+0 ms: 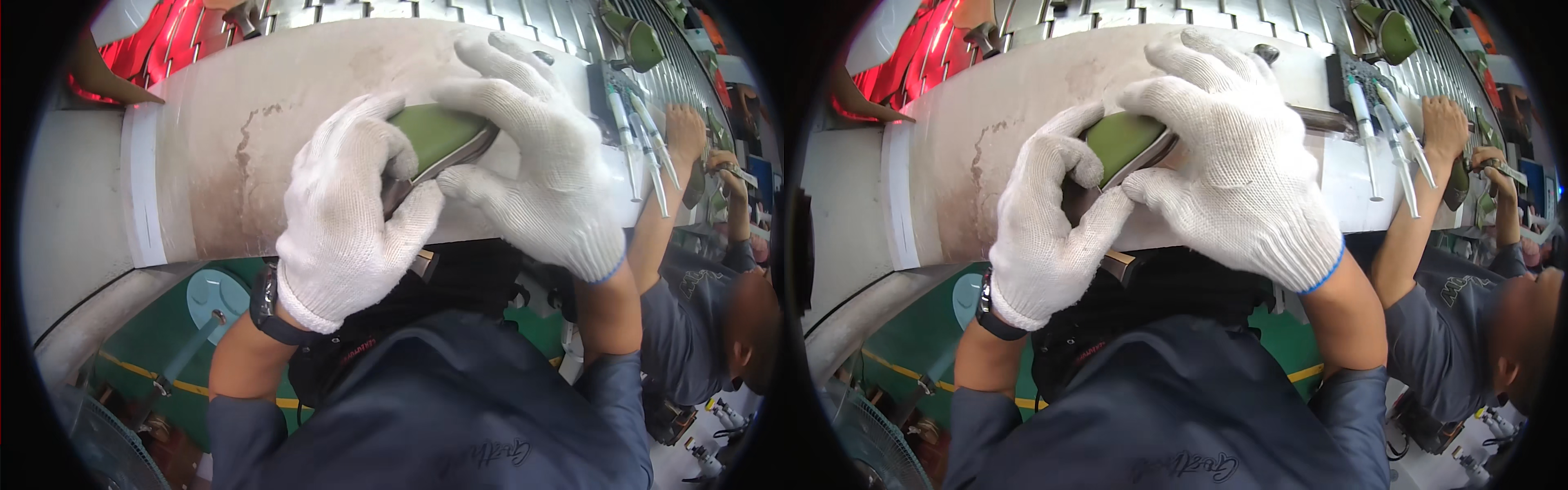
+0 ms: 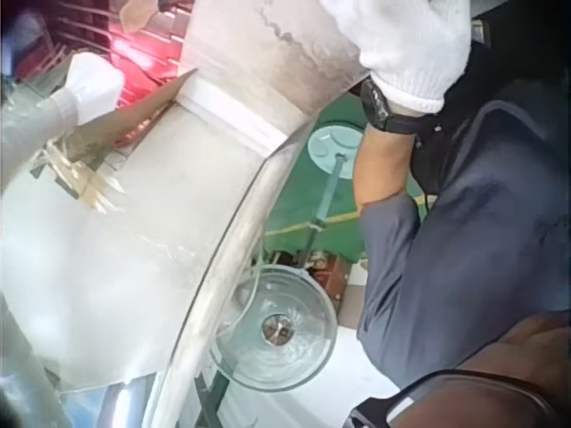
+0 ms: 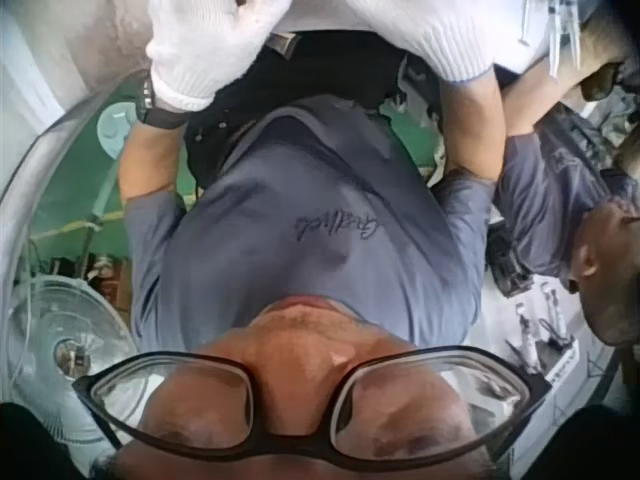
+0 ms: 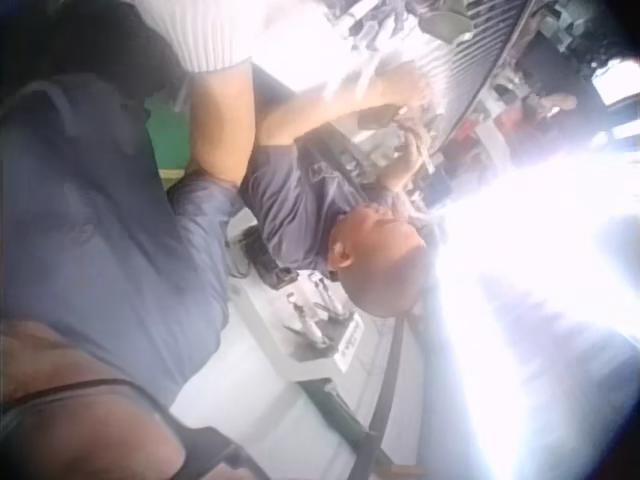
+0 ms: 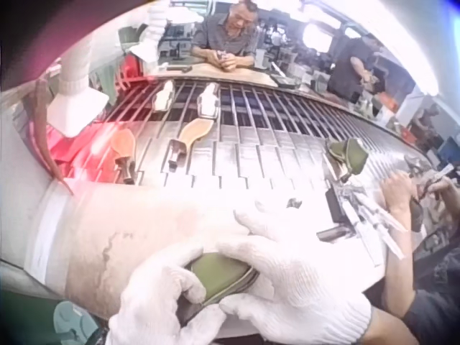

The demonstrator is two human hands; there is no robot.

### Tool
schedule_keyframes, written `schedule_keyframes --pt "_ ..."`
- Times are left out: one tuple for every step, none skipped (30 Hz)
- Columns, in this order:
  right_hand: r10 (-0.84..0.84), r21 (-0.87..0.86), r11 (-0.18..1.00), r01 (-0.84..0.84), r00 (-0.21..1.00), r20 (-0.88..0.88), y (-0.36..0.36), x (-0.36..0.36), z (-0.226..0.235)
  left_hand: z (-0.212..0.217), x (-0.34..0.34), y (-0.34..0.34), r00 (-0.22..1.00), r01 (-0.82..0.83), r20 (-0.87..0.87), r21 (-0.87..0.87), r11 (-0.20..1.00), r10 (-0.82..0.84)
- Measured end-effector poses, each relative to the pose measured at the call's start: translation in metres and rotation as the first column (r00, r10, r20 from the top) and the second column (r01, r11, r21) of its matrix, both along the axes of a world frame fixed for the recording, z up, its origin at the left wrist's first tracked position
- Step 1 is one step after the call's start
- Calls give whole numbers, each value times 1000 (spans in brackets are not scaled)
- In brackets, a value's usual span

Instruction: The person assembles high-heeled shoes by taking shoe lasts and soles from a conveyor, attaching each sole to a shoe bottom by hand, and hammering along the edges with a hammer.

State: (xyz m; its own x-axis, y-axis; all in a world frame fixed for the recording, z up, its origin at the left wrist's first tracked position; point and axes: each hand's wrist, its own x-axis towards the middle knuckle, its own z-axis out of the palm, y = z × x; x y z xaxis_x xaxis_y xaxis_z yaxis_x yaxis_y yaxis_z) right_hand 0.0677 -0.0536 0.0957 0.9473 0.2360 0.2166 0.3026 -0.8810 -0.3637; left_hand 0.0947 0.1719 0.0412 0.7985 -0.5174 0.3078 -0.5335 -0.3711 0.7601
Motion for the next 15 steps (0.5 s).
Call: schedule_keyframes --pt "-48 10 999 47 997 54 -4 -3 -4 -3 -2 -3 998 -56 2 -15 998 56" --pt "-63 4 998 63 995 73 -12 -7 -10 -2 -3 -4 999 -40 20 -23 999 41" --pt "-141 127 984 127 984 105 -23 -11 -18 0 -4 -4 1000 -20 9 -26 999 20" --pt "-211 258 950 173 969 125 -34 -16 -30 -2 -5 -3 1000 -8 -4 -20 1000 8" --pt "-294 221 940 261 947 132 -48 -23 -40 -1 -4 -5 1000 3 13 -25 1000 -3" --pt "-375 186 919 348 916 141 -63 -30 -47 -1 -3 -7 999 16 40 -14 1000 -16" --pt "-367 166 923 347 924 109 -80 -37 -54 1 -3 -6 998 25 64 6 1000 -25" --pt "-359 144 927 346 930 79 -89 -40 -54 3 0 -7 996 33 77 8 999 -33" --pt "-335 196 929 315 939 79 -91 -45 -54 5 3 -8 991 54 118 81 995 -64" --pt "-344 205 924 322 935 84 -89 -47 -49 9 3 -8 984 73 150 158 985 -97" --pt "-288 97 955 280 955 74 -87 -47 -43 12 4 -11 982 81 157 166 983 -107" --pt "-232 -12 973 233 971 57 -85 -47 -41 15 7 -16 982 89 145 195 977 -119" --pt "-195 -19 980 196 980 45 -81 -45 -41 17 12 -22 982 97 135 221 970 -129" --pt "-144 -44 988 146 989 34 -78 -44 -42 20 16 -27 980 104 142 228 968 -139" --pt "-169 -28 985 170 985 30 -70 -45 -43 22 20 -32 981 152 86 227 962 -175"
